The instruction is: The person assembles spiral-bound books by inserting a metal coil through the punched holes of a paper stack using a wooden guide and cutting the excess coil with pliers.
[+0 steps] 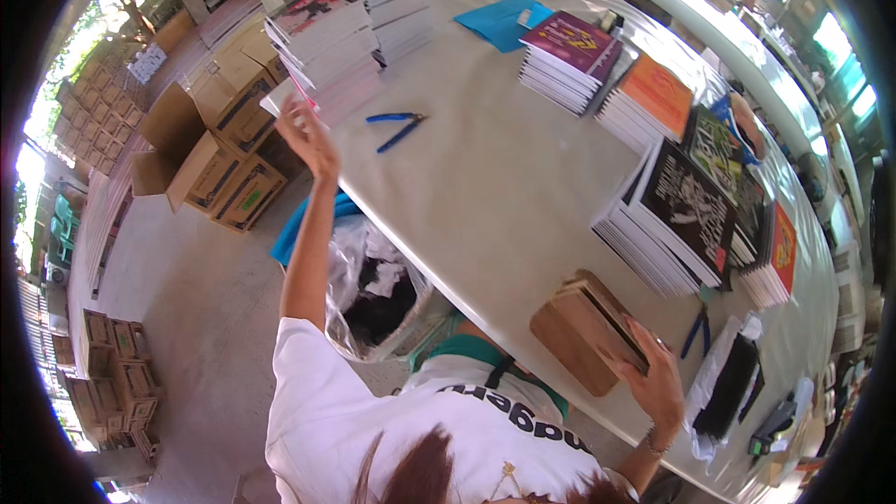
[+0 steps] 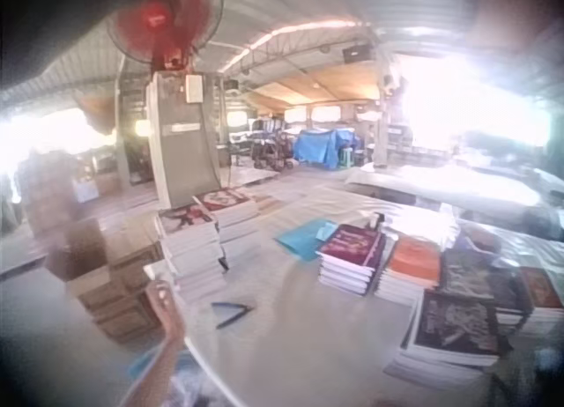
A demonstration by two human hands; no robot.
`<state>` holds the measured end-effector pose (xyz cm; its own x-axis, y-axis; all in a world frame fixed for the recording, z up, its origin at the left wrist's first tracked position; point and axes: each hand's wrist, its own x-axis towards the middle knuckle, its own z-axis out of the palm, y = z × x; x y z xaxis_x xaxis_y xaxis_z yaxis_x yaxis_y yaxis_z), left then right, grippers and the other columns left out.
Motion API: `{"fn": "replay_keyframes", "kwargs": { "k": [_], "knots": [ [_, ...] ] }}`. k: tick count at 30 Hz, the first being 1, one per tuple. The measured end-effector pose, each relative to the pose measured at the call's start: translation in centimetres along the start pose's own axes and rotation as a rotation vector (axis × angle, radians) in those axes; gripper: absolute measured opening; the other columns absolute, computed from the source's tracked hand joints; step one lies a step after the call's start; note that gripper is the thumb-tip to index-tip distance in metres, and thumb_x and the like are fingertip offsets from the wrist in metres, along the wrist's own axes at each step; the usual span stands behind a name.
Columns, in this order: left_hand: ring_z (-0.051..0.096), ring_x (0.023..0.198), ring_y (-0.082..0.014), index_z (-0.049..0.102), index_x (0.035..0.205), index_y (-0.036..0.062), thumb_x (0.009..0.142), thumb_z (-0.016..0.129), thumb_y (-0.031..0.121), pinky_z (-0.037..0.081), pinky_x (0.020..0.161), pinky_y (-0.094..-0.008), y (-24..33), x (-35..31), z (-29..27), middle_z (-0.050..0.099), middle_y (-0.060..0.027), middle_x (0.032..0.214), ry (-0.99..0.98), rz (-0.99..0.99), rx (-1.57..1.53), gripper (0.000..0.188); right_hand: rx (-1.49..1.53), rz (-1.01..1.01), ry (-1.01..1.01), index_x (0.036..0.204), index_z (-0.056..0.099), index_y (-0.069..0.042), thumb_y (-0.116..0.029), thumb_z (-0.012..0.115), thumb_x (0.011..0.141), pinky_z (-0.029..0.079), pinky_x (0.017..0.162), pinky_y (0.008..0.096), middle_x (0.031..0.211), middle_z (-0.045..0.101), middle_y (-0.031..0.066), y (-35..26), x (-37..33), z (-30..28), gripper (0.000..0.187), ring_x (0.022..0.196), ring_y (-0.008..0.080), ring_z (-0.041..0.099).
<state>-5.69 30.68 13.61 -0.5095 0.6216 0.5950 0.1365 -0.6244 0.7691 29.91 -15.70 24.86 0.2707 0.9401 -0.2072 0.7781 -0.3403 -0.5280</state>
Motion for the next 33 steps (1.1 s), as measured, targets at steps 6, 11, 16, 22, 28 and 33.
{"fn": "replay_keyframes", "kwargs": {
  "k": [6, 11, 16, 22, 28, 33],
  "knots": [
    [0.044, 0.116, -0.0322, 0.041, 0.137, 0.0048, 0.094, 0.036, 0.060, 0.035, 0.100, -0.0450, -11.4, 13.4, -4.9, 0.040, -0.0203, 0.135, -0.108, -0.524, 0.068, 0.070, -0.034, -0.170, 0.306, 0.133, 0.052, -0.014, -0.017, 0.067, 0.081, 0.028, 0.106, 0.0441, 0.120, 0.058, 0.0102, -9.7, 5.1, 1.7, 0.054, 0.120, 0.0286, 0.047],
    [0.038, 0.128, -0.0361, 0.037, 0.140, 0.0029, 0.094, 0.035, 0.062, 0.030, 0.106, -0.0458, -16.3, 12.6, -2.2, 0.034, -0.0160, 0.145, -0.176, -0.623, 0.040, 0.076, 0.187, -0.489, 0.054, 0.129, 0.053, -0.012, -0.009, 0.061, 0.085, 0.032, 0.104, 0.0451, 0.127, 0.051, 0.0150, -15.1, 15.5, 10.5, 0.045, 0.120, 0.0318, 0.046],
    [0.037, 0.130, -0.0381, 0.042, 0.136, -0.0049, 0.100, 0.027, 0.048, 0.026, 0.110, -0.0403, -18.9, 13.4, -3.3, 0.044, -0.0245, 0.138, -0.266, -0.018, 0.427, 0.066, 0.132, -0.615, 0.259, 0.138, 0.044, -0.013, 0.002, 0.054, 0.082, 0.037, 0.101, 0.0443, 0.134, 0.047, 0.0166, -20.4, 29.3, 21.3, 0.059, 0.120, 0.0345, 0.044],
    [0.035, 0.131, -0.0385, 0.032, 0.140, -0.0058, 0.100, 0.022, 0.048, 0.023, 0.111, -0.0401, -23.5, 15.3, -1.2, 0.037, -0.0274, 0.141, -0.399, 0.018, 0.226, 0.068, -0.067, -0.633, 0.343, 0.119, 0.057, -0.010, 0.001, 0.054, 0.083, 0.040, 0.098, 0.0420, 0.129, 0.051, 0.0125, -20.8, 37.6, 22.4, 0.038, 0.116, 0.0343, 0.047],
    [0.033, 0.134, -0.0380, 0.031, 0.142, -0.0060, 0.100, 0.024, 0.043, 0.025, 0.112, -0.0408, -30.1, 18.4, -3.0, 0.033, -0.0264, 0.146, -0.414, 0.234, 0.223, 0.064, 0.107, -0.537, 0.502, 0.104, 0.062, -0.006, 0.000, 0.053, 0.083, 0.043, 0.092, 0.0410, 0.108, 0.060, 0.0131, -19.5, 41.1, 13.8, 0.024, 0.108, 0.0342, 0.051],
    [0.043, 0.127, -0.0334, 0.034, 0.140, -0.0041, 0.101, 0.026, 0.044, 0.032, 0.107, -0.0378, -30.3, 18.0, -3.8, 0.041, -0.0230, 0.140, -0.362, -0.024, 0.248, 0.062, -0.258, -0.636, 0.885, 0.109, 0.062, -0.007, -0.001, 0.054, 0.082, 0.047, 0.084, 0.0429, 0.111, 0.062, 0.0143, -14.7, 42.2, 0.0, 0.030, 0.098, 0.0324, 0.061]
  ]
}}
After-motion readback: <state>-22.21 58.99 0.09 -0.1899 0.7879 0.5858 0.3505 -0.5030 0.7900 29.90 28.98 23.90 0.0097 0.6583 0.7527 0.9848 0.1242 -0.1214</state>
